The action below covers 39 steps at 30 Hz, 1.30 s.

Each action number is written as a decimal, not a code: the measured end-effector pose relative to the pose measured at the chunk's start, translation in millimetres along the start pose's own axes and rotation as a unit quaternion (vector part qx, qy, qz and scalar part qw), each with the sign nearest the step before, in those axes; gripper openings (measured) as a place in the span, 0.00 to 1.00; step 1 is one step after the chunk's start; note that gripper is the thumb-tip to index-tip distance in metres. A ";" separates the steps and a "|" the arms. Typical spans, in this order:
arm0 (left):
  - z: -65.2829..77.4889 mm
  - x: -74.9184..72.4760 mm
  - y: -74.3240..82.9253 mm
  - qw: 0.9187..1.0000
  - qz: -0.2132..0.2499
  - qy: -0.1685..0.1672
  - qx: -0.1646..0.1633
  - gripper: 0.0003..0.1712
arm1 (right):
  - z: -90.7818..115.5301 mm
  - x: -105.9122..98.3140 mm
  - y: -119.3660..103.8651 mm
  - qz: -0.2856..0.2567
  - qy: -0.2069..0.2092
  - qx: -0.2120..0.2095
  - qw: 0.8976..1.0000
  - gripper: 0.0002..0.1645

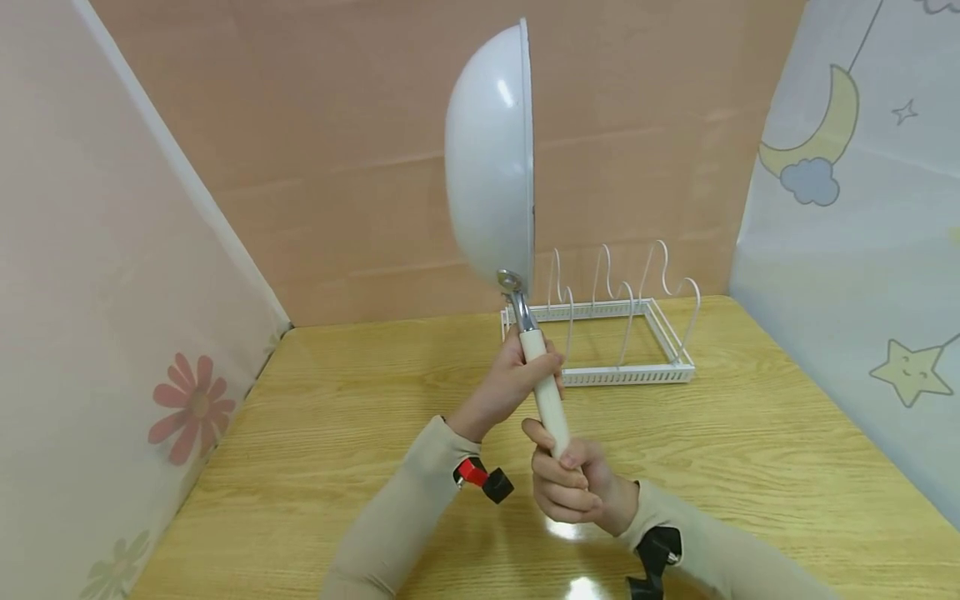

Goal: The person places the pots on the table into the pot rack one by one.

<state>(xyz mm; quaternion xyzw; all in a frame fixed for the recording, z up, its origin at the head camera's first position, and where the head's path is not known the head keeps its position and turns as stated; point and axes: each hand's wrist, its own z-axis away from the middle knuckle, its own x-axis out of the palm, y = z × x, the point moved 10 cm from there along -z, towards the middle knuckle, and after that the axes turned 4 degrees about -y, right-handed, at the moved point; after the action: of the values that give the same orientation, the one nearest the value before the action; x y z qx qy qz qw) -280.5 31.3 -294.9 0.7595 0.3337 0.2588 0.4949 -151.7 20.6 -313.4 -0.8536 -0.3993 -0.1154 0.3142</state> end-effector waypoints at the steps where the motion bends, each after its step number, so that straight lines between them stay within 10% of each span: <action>1: -0.8 0.6 -0.7 1.000 -0.001 0.001 -0.002 0.13 | 0.4 0.5 -0.4 -0.001 -0.002 0.001 1.000 0.08; 39: -16.4 21.0 -55.2 0.997 0.036 -0.031 -0.061 0.13 | 40.0 1.1 -7.1 -0.041 0.025 -0.026 0.999 0.13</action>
<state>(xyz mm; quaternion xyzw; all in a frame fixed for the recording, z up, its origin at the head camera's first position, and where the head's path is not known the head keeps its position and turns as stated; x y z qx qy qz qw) -292.6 72.7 -338.5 0.7472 0.2741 0.2727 0.5406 -158.5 49.9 -340.8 -0.8414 -0.4223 -0.1602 0.2967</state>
